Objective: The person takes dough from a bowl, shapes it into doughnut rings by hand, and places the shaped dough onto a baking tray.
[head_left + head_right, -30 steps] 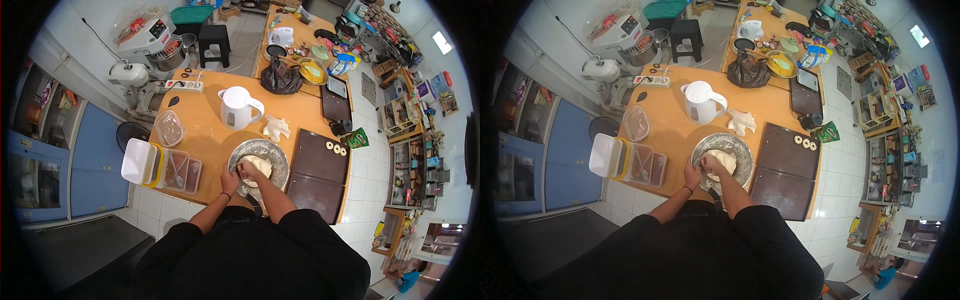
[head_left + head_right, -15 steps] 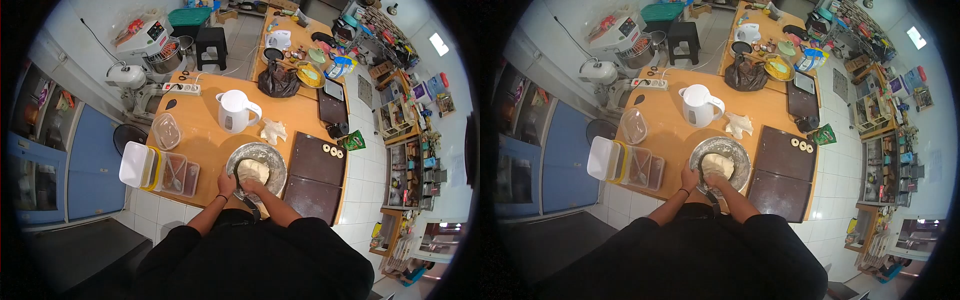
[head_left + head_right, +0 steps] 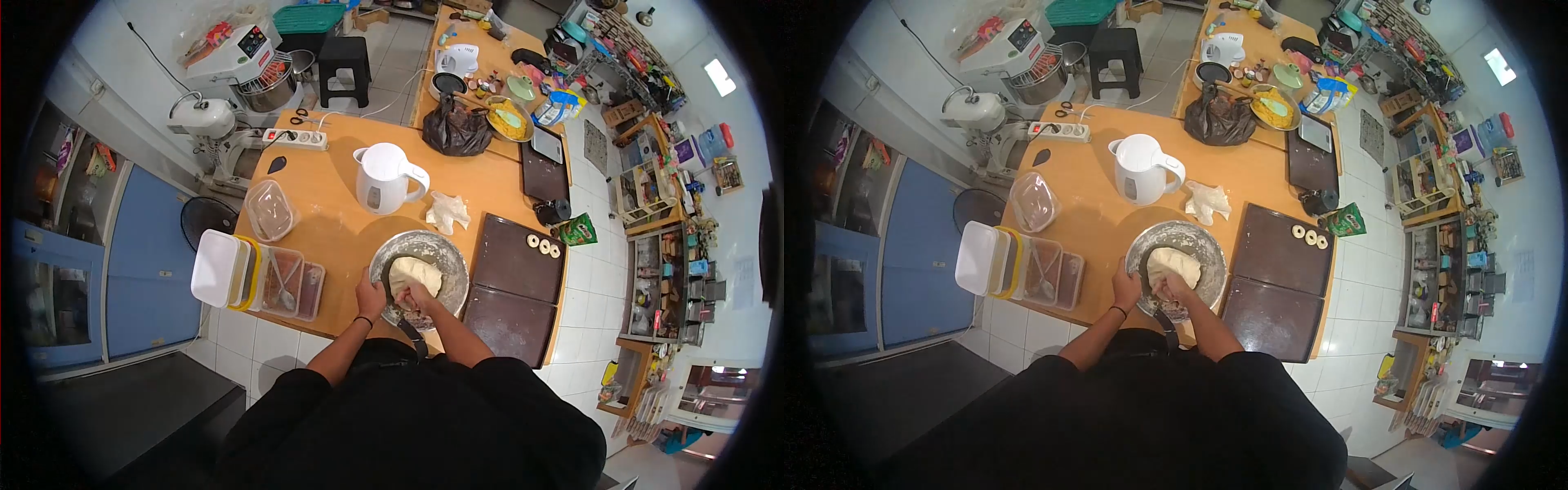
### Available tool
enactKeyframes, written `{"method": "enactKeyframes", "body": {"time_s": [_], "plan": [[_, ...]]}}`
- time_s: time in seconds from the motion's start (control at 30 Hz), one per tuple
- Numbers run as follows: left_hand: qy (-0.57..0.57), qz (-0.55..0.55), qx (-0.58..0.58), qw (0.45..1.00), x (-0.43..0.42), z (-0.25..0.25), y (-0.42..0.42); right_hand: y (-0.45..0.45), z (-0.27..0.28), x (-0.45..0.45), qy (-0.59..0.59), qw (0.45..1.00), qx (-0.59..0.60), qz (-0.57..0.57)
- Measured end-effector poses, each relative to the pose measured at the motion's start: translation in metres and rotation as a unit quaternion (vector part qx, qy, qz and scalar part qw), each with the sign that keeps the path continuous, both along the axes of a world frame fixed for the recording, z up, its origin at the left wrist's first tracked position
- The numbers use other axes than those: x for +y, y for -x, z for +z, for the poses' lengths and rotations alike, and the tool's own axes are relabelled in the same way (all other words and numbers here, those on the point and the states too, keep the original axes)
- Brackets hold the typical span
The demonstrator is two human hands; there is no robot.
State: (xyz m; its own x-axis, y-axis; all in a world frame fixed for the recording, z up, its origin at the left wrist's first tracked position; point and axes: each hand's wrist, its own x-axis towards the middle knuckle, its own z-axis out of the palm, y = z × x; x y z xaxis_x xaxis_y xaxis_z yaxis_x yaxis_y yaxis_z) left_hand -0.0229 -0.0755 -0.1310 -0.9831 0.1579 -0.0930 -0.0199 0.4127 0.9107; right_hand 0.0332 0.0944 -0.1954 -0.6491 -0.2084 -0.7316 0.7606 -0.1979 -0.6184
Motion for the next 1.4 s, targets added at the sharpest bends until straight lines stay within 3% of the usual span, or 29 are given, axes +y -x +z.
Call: {"method": "enactKeyframes", "body": {"time_s": [0.03,0.1,0.23,0.3,0.33,0.4,0.43,0.5,0.7,0.83,0.9,1.03,1.1,1.13,1.2,1.23,1.27,1.33,1.37,1.4], "plan": [[-0.003,0.001,0.001,1.000,0.001,0.000,0.000,0.001,0.005,0.001,-0.003,1.000,0.001,0.001],[-0.005,0.025,-0.013,1.000,0.003,-0.001,0.000,0.001,0.022,0.000,0.273,0.948,-0.082,-0.140],[-0.038,0.033,-0.011,0.999,0.003,-0.008,0.000,0.007,0.079,-0.009,0.174,0.946,-0.122,-0.245],[-0.012,0.023,-0.026,0.999,0.002,-0.008,0.000,0.008,0.083,0.004,-0.009,0.991,-0.073,-0.108],[-0.013,0.022,-0.026,0.999,0.002,-0.010,0.000,0.012,0.080,0.009,-0.010,0.991,-0.073,-0.110],[0.004,0.005,-0.012,1.000,0.000,-0.014,0.002,0.024,0.070,0.017,-0.190,0.966,-0.070,0.158],[0.004,0.005,-0.011,1.000,0.000,-0.013,0.003,0.023,0.055,0.015,-0.191,0.966,-0.070,0.158],[0.060,-0.012,0.008,0.998,0.000,-0.012,0.003,0.022,0.041,0.002,-0.391,0.839,0.106,0.363],[0.095,-0.025,0.017,0.995,-0.003,-0.017,0.003,0.043,0.043,0.004,-0.351,0.848,0.063,0.392],[0.095,-0.020,0.059,0.994,-0.004,-0.022,0.003,0.045,0.037,0.011,-0.305,0.860,0.192,0.362],[0.092,0.002,0.079,0.993,-0.002,-0.021,0.002,0.037,0.039,0.005,-0.275,0.938,0.090,0.192],[0.041,-0.010,0.045,0.998,-0.001,-0.017,0.001,0.024,0.038,-0.010,-0.260,0.964,-0.005,0.065],[-0.037,0.015,0.021,0.999,0.001,-0.016,0.002,0.018,0.031,-0.023,-0.431,0.884,0.143,0.108],[-0.038,0.019,0.023,0.999,0.003,-0.016,0.003,0.020,0.035,-0.027,-0.432,0.883,0.146,0.111],[0.010,0.037,0.061,0.997,0.002,-0.017,-0.002,0.010,0.053,-0.041,-0.667,0.688,0.249,0.144],[0.010,0.037,0.061,0.997,0.000,-0.017,-0.003,0.021,0.085,-0.036,-0.568,0.793,0.118,0.188],[0.012,0.026,0.054,0.998,0.000,-0.018,-0.001,0.018,0.089,-0.030,-0.569,0.792,0.121,0.188],[0.014,0.013,0.044,0.999,-0.001,-0.018,0.000,0.007,0.095,-0.016,-0.662,0.709,0.213,0.119],[0.006,0.017,0.028,0.999,-0.001,-0.019,0.000,0.006,0.096,-0.014,-0.662,0.710,0.210,0.118],[-0.002,0.022,0.013,1.000,0.001,-0.017,0.001,0.011,0.102,-0.011,-0.630,0.732,0.167,0.199]]}}
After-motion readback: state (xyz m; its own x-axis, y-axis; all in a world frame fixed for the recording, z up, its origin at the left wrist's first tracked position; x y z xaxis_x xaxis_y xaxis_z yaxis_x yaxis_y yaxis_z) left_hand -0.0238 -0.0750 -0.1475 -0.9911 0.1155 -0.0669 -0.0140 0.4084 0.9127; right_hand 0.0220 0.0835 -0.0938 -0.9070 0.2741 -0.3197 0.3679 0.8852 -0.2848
